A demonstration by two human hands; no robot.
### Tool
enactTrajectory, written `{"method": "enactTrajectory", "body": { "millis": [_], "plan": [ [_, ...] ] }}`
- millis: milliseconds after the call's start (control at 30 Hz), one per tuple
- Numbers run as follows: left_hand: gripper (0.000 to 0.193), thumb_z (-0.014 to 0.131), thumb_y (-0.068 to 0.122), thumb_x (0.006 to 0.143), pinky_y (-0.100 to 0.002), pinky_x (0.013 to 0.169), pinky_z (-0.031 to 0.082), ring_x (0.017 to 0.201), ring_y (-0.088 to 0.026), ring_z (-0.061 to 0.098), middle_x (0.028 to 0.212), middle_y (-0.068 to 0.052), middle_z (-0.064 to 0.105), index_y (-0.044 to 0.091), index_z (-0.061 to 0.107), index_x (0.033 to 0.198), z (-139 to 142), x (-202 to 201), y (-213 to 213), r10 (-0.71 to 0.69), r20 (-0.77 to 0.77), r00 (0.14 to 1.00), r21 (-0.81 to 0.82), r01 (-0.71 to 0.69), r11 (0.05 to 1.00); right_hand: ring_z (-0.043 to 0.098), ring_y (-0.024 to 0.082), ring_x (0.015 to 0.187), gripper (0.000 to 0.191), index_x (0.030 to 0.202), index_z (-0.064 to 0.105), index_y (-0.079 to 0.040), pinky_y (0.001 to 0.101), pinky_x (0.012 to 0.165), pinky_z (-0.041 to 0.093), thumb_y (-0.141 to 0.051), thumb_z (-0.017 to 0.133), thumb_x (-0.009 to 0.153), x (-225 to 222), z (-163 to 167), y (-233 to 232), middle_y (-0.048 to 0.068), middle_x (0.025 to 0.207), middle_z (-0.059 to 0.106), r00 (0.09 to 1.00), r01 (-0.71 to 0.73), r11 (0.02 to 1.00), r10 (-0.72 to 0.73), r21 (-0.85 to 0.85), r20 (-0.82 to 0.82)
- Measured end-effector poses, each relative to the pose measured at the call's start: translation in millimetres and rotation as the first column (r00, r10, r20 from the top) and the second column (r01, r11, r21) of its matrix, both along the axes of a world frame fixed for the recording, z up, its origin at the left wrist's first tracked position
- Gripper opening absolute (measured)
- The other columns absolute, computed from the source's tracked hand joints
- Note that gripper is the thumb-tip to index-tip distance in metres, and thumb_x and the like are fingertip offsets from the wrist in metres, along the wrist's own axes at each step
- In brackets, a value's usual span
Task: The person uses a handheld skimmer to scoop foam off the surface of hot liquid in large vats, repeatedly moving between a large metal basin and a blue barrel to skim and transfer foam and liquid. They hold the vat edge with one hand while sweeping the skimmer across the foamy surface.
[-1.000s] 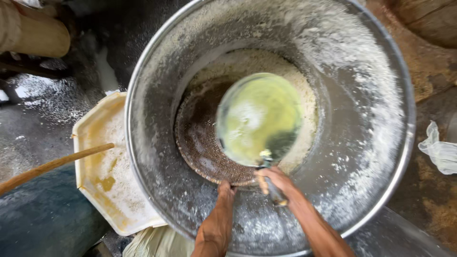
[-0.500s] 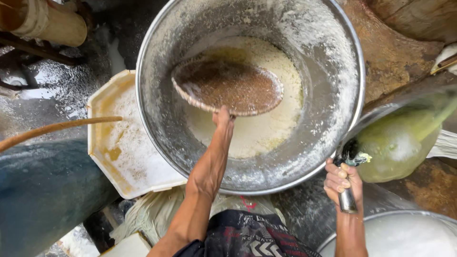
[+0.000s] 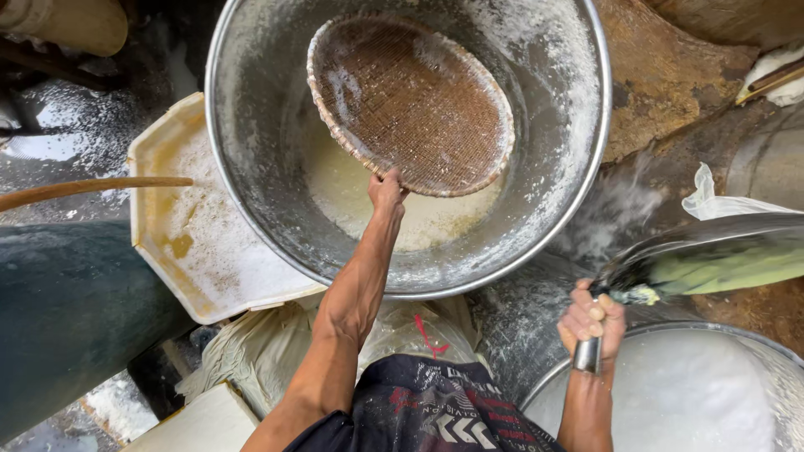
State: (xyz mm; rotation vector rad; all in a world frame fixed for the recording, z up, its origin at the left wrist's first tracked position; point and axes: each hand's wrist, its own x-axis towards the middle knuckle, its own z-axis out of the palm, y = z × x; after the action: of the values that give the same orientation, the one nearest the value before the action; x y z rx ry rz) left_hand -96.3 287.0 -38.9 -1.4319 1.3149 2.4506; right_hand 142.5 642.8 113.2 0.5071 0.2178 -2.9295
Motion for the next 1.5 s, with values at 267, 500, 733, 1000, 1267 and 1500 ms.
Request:
{"method": "enactTrajectory", "body": {
  "millis": [267, 500, 733, 1000, 1267, 1500],
  "plan": [
    [0.035, 0.058, 0.002, 0.082, -0.046, 0.062, 0.060, 0.077, -0.023, 0.063, 0.091, -0.005, 0.061, 0.014, 0.056, 0.115, -45, 13, 10, -0.075, 0.009, 0.997, 0.165, 0.072, 0.984, 0.051, 0.006, 0.053, 0.032, 0.124, 0.052, 0.004, 0.0238, 0.046, 0.048, -0.016, 0.061, 0.101, 80, -42, -5, -0.001, 0.076, 0.053, 0.984, -0.089, 0.988, 0.067, 0.129, 0.165],
    [0.022, 0.062, 0.001, 0.088, -0.051, 0.071, 0.067, 0.078, -0.027, 0.067, 0.093, -0.011, 0.061, 0.004, 0.054, 0.108, -73, 14, 25, -0.194, 0.115, 0.974, 0.212, 0.166, 0.963, 0.047, 0.010, 0.047, 0.030, 0.117, 0.053, -0.002, 0.0292, 0.040, 0.045, -0.022, 0.056, 0.095, 132, -71, 2, 0.000, 0.069, 0.050, 0.939, -0.212, 0.944, 0.124, 0.253, 0.322],
    [0.039, 0.067, 0.025, 0.097, -0.045, 0.064, 0.056, 0.075, -0.026, 0.062, 0.099, -0.008, 0.059, 0.010, 0.061, 0.132, -44, 21, 40, -0.628, 0.376, 0.682, -0.048, 0.691, 0.722, 0.054, 0.017, 0.049, 0.034, 0.112, 0.061, 0.009, 0.0343, 0.046, 0.049, -0.018, 0.057, 0.093, 142, -73, 23, 0.007, 0.064, 0.056, 0.877, -0.311, 0.761, -0.001, 0.570, 0.480],
    [0.063, 0.067, 0.025, 0.095, -0.036, 0.088, 0.059, 0.114, -0.021, 0.069, 0.131, -0.011, 0.067, 0.004, 0.048, 0.151, 57, 99, 52, -0.766, -0.328, 0.552, -0.403, 0.652, 0.642, 0.065, 0.019, 0.079, 0.050, 0.140, 0.040, -0.005, 0.0426, 0.074, 0.062, -0.005, 0.054, 0.092, 191, 58, 59, 0.006, 0.098, 0.062, 0.769, 0.495, 0.333, -0.598, 0.802, -0.227],
    [0.065, 0.066, 0.030, 0.099, -0.033, 0.097, 0.054, 0.119, -0.019, 0.065, 0.129, -0.014, 0.068, 0.000, 0.046, 0.154, 117, 301, -47, -0.917, -0.223, 0.331, -0.609, 0.686, 0.397, 0.057, 0.018, 0.066, 0.080, 0.171, 0.026, -0.010, 0.0363, 0.062, 0.055, 0.008, 0.055, 0.098, 416, 66, 47, 0.008, 0.089, 0.056, 0.610, 0.466, -0.002, -0.723, 0.885, -0.323],
    [0.033, 0.073, 0.021, 0.099, -0.030, 0.079, 0.052, 0.090, -0.013, 0.061, 0.104, -0.005, 0.070, -0.006, 0.061, 0.115, 33, 510, -118, -0.878, -0.100, 0.468, -0.451, 0.765, 0.459, 0.054, 0.015, 0.056, 0.098, 0.174, 0.005, -0.017, 0.0351, 0.049, 0.050, 0.010, 0.054, 0.094, 572, -10, 151, 0.009, 0.091, 0.064, 0.430, 0.024, -0.044, -0.901, 0.999, -0.050]
  ]
}}
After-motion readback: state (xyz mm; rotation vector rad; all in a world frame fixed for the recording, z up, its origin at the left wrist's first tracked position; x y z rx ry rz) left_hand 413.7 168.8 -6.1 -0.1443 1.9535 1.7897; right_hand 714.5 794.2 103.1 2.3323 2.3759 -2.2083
